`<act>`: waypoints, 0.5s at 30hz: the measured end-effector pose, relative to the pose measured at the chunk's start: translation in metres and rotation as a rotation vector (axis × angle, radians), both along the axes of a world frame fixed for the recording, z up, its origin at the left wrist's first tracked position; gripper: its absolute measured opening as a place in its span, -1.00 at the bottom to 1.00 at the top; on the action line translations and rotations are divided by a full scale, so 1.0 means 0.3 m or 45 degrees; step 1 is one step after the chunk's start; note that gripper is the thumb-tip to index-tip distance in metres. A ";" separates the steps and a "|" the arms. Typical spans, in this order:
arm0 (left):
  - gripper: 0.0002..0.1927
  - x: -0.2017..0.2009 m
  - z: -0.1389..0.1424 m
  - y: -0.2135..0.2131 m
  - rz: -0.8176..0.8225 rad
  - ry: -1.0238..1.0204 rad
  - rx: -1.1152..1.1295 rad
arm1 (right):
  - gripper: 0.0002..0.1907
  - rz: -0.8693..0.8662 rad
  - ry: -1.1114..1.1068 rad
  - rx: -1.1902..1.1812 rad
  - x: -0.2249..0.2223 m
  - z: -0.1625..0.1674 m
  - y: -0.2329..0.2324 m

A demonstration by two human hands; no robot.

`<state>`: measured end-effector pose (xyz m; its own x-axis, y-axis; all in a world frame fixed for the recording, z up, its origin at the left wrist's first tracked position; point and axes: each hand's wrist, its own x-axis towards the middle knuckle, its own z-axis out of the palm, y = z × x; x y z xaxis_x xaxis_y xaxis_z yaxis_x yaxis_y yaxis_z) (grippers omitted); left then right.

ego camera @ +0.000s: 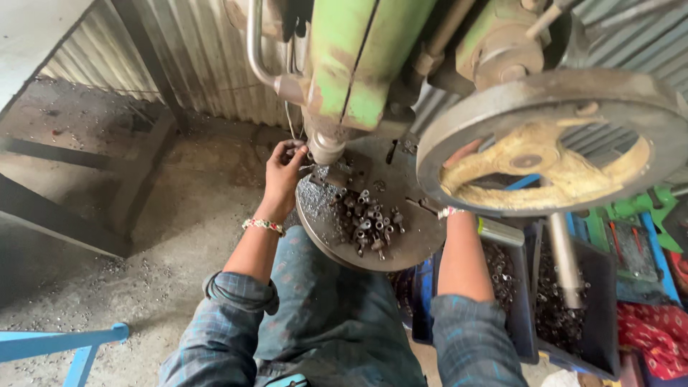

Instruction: The person sits at a drill press and works through a pile of small dark metal fittings on the machine table. They place each fitting under the drill bit, operate the drill press to machine it, and set it aside, then sweep batches of finished fittings off the table into collection bins.

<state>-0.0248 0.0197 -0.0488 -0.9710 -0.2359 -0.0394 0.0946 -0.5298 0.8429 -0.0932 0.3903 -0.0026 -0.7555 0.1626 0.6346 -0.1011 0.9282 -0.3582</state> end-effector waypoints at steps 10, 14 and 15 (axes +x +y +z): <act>-0.92 0.043 0.027 0.006 -0.042 0.020 0.255 | -0.38 -0.013 -0.205 -0.028 -0.074 0.122 -0.019; -0.91 0.081 0.065 -0.038 0.118 0.302 0.257 | -0.37 0.207 0.062 0.235 0.185 0.005 -0.013; -0.89 0.082 0.071 -0.055 0.181 0.223 0.242 | -0.36 0.269 0.121 0.249 0.263 -0.006 0.000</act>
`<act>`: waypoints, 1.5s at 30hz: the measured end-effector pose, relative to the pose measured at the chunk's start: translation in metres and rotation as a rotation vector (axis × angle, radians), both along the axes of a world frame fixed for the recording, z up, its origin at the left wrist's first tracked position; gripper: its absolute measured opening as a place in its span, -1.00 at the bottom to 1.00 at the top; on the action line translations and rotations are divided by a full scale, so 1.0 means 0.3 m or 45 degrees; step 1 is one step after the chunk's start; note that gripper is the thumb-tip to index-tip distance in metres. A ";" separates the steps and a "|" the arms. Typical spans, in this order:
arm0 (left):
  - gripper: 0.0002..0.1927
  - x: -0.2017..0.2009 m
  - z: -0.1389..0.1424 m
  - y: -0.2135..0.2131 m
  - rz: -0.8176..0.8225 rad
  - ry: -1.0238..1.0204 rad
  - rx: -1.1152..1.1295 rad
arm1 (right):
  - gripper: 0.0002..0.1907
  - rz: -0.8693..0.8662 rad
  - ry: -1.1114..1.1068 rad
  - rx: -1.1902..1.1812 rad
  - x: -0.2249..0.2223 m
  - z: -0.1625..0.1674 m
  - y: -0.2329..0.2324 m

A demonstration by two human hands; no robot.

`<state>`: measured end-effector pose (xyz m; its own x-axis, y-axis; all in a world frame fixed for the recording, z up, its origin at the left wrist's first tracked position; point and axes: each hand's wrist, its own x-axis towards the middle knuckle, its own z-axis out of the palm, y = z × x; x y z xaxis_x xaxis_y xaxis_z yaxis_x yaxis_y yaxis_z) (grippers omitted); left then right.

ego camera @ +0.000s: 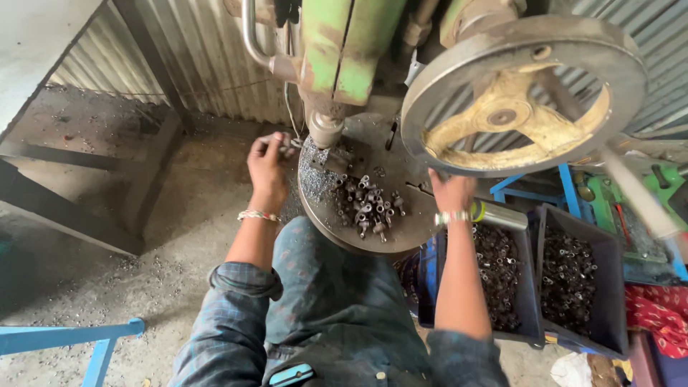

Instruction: The person sits at a drill press and works through a pile of small dark metal fittings on the machine table. They place each fitting under the drill bit, operate the drill press to machine it, and set it aside, then sweep batches of finished fittings off the table into collection bins.

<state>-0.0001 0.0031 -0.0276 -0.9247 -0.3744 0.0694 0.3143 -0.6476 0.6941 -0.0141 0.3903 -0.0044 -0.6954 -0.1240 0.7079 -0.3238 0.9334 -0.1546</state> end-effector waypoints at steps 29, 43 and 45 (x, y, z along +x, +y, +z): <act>-0.73 -0.123 -0.041 0.012 -0.312 -0.503 -0.121 | -0.36 -0.174 -0.067 -0.222 -0.192 -0.020 -0.001; -0.74 -0.135 -0.010 0.057 0.068 -0.608 -0.186 | -0.29 -0.345 -0.088 -0.107 -0.100 0.091 -0.075; -0.71 -0.103 -0.017 0.105 0.273 -0.540 -0.052 | -0.27 -0.310 -0.067 -0.136 0.076 0.068 -0.058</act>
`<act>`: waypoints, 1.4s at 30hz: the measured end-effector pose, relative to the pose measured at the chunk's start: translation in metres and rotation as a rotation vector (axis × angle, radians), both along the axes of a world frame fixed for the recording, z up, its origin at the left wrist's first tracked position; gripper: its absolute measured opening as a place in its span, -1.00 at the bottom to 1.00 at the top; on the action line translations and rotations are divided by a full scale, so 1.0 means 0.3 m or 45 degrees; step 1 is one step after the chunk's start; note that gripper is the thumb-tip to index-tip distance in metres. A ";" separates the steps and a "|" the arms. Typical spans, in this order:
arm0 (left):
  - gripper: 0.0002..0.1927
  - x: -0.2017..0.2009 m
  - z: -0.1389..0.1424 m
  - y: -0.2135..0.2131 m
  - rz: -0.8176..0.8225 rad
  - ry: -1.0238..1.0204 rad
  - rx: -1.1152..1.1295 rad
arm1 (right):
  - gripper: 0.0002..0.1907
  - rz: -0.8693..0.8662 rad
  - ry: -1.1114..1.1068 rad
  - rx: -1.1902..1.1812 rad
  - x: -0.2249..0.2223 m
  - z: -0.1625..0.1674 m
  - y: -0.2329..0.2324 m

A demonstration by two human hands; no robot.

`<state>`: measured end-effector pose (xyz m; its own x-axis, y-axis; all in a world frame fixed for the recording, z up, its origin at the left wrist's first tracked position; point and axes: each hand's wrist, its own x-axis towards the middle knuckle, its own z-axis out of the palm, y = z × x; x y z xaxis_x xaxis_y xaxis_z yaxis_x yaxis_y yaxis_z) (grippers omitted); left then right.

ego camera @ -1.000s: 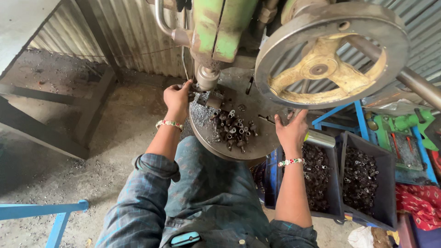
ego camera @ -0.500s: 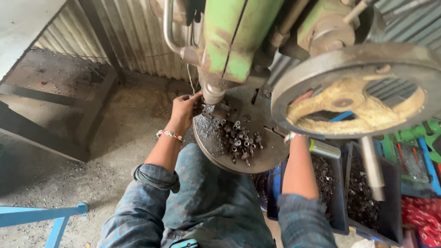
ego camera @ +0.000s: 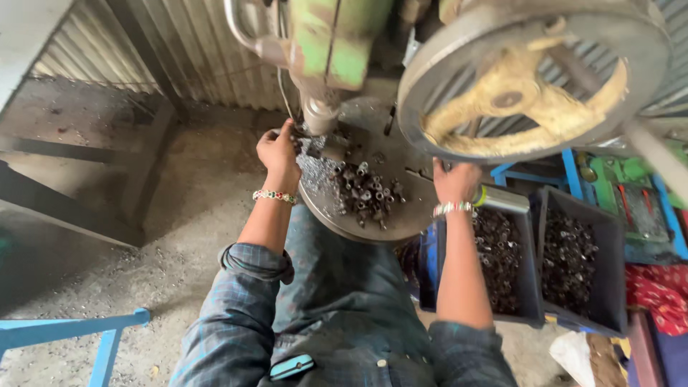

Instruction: The person sits at a drill press and works through a pile of small dark metal fittings on the machine table. They place each fitting under the drill bit, operate the drill press to machine it, and set it aside, then sweep batches of finished fittings off the table into collection bins.

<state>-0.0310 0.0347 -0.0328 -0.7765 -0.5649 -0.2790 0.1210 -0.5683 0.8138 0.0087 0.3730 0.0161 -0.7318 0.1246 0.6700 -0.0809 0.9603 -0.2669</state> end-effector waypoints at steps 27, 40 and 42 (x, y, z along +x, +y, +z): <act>-0.75 0.227 -0.053 0.669 -0.755 0.771 -2.919 | -0.33 0.166 -0.176 -0.296 0.115 -0.007 0.061; -0.66 0.305 0.158 0.471 -0.302 0.520 -1.572 | -0.25 0.180 -0.119 -0.322 0.141 0.044 0.031; -0.81 0.380 0.179 0.345 -0.024 0.514 -1.015 | -0.22 0.150 -0.121 -0.338 0.142 0.050 0.021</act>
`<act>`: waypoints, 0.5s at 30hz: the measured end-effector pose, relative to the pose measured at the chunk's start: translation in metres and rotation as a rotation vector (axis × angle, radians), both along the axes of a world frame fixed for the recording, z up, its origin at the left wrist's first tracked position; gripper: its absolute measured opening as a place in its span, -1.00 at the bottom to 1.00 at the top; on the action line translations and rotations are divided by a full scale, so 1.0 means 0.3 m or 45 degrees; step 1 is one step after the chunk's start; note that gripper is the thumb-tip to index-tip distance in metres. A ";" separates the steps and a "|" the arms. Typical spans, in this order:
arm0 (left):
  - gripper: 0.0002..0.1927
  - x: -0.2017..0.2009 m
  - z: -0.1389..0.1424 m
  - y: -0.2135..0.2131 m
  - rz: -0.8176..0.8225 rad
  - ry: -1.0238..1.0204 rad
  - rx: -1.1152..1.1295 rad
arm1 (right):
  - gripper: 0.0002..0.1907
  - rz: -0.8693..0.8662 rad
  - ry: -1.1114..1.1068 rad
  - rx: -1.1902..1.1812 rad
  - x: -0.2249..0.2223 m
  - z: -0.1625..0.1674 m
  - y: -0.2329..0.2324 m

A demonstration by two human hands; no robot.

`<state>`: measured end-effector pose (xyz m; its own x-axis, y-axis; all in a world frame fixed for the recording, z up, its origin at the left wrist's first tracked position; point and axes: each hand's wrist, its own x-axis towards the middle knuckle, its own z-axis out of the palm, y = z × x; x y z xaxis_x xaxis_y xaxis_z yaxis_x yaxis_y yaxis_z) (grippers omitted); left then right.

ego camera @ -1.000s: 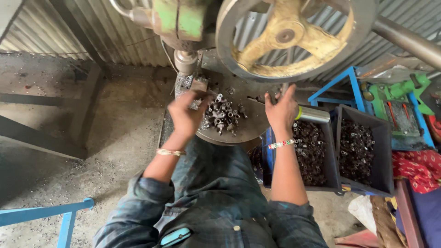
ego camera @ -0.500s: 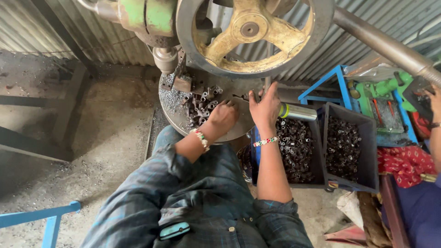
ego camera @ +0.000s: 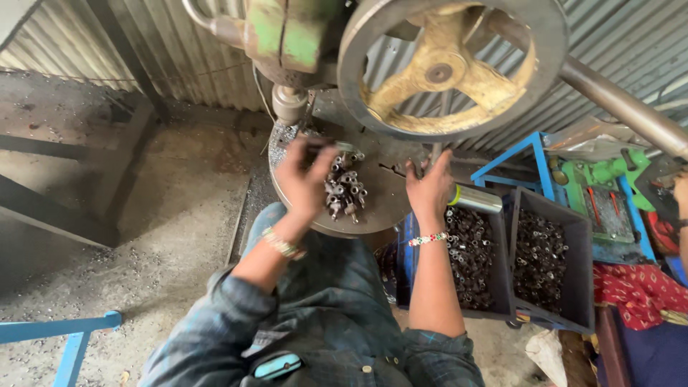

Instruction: The person sits at a drill press and works through a pile of small dark metal fittings on the machine table. They place each fitting under the drill bit, operate the drill press to machine it, and set it aside, then sweep batches of finished fittings off the table into collection bins.

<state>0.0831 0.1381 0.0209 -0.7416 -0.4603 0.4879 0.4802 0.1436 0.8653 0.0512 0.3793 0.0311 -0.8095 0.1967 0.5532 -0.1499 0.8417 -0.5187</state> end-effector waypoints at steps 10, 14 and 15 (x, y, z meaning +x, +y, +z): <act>-0.86 -0.259 -0.164 -0.356 0.015 -0.221 0.706 | -0.37 -0.016 -0.046 -0.018 -0.002 0.012 -0.028; -0.84 -0.288 -0.194 -0.370 -0.114 -0.251 0.791 | -0.40 0.015 -0.015 -0.035 -0.001 0.018 -0.034; -0.84 -0.288 -0.198 -0.380 -0.158 -0.268 0.818 | -0.40 0.015 -0.009 -0.034 0.000 0.020 -0.035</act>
<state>-0.0034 0.0240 -0.0385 -0.8567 -0.5156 -0.0138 0.2721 -0.4745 0.8372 0.0511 0.3688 0.0371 -0.8158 0.2018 0.5419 -0.1560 0.8256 -0.5423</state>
